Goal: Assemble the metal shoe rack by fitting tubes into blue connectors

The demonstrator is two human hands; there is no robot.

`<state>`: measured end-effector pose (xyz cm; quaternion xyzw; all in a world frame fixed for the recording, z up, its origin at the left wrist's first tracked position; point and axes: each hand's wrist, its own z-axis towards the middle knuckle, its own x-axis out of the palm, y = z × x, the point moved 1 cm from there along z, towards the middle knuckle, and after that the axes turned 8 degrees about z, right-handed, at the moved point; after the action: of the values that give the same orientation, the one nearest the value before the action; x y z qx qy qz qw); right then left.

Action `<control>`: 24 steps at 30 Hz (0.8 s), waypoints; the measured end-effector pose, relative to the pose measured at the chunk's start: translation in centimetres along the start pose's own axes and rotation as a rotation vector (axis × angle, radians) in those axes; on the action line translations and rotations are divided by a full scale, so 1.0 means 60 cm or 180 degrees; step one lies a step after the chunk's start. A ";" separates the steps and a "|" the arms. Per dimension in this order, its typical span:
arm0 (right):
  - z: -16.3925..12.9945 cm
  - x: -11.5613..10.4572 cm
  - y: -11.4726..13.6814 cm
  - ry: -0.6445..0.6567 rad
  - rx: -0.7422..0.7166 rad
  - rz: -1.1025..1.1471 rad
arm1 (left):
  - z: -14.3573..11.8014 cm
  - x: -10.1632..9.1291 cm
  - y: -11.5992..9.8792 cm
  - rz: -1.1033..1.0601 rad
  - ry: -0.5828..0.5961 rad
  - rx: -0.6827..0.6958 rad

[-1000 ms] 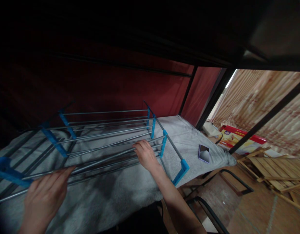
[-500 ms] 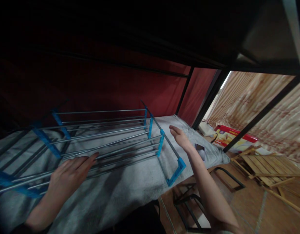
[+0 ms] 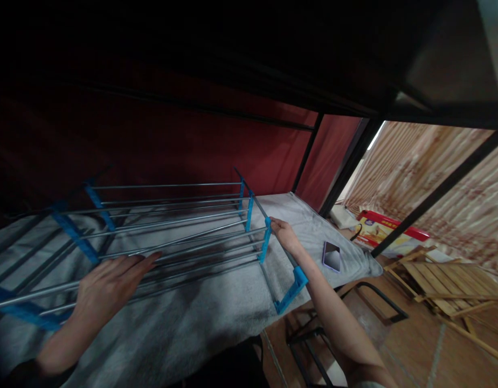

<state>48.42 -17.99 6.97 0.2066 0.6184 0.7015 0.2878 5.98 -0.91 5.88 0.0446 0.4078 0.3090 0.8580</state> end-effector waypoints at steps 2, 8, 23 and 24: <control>0.000 -0.001 -0.002 0.0001 -0.0015 0.0028 | 0.000 -0.001 -0.002 -0.0012 -0.0052 -0.0035; -0.001 -0.002 -0.005 0.0062 -0.0064 0.0034 | 0.004 -0.011 -0.008 -0.0072 -0.0118 -0.0104; -0.004 -0.004 -0.005 0.0009 -0.0087 -0.0282 | 0.022 0.002 -0.007 0.0121 -0.0150 -0.0096; -0.003 -0.004 -0.005 -0.0018 -0.0083 -0.0268 | 0.022 0.005 -0.007 0.0124 -0.0132 -0.0103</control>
<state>48.51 -18.26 6.66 0.1786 0.6165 0.6962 0.3215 7.28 -0.82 6.41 0.0451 0.3839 0.3312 0.8607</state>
